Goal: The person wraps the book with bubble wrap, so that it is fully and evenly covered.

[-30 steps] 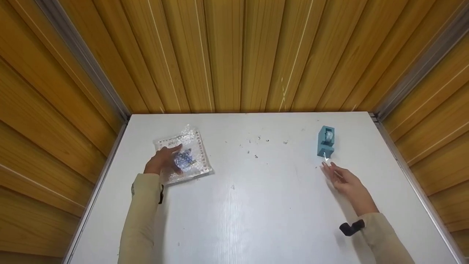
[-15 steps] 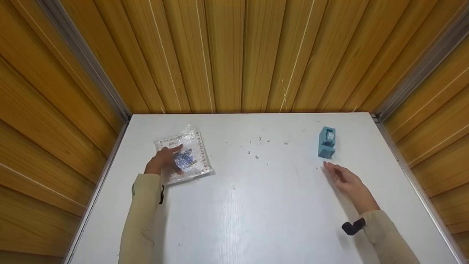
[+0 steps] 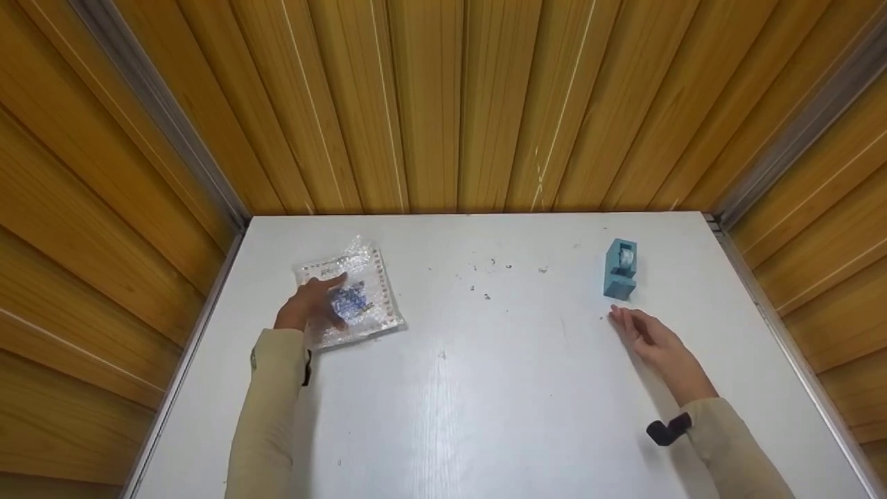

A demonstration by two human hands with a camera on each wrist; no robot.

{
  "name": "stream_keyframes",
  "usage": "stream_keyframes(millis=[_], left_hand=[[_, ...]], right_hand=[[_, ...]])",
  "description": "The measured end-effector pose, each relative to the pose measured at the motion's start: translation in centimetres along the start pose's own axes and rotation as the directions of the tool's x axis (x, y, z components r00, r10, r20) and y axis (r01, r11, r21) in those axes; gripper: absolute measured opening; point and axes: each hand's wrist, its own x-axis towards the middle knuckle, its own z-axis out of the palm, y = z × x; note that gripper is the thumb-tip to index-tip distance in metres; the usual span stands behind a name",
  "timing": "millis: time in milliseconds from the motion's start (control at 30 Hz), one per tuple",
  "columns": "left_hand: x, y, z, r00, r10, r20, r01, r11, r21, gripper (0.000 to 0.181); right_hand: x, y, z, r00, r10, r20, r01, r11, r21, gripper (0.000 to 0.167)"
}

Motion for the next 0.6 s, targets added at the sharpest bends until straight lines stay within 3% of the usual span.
stream_keyframes(millis=[100,300,400,600], left_hand=[[0.0,-0.1,0.0,1.0,0.021,-0.008,-0.02,0.999,0.026,0.114],[0.2,0.0,0.1,0.998,0.063,-0.02,-0.061,0.994,0.09,0.116],[0.3,0.0,0.1,0.999,0.049,-0.016,-0.048,0.996,0.074,0.117],[0.5,0.0,0.2,1.0,0.011,-0.012,-0.011,0.999,0.044,0.115]], right_hand=[[0.1,0.0,-0.1,1.0,0.011,-0.013,-0.011,1.0,0.024,0.039],[0.5,-0.1,0.3,0.999,-0.002,-0.035,0.0,0.999,-0.043,0.031],[0.8,-0.1,0.6,0.997,-0.027,-0.069,0.021,0.996,-0.088,0.027],[1.1,-0.2,1.0,0.991,-0.063,-0.121,0.055,0.996,-0.074,0.019]])
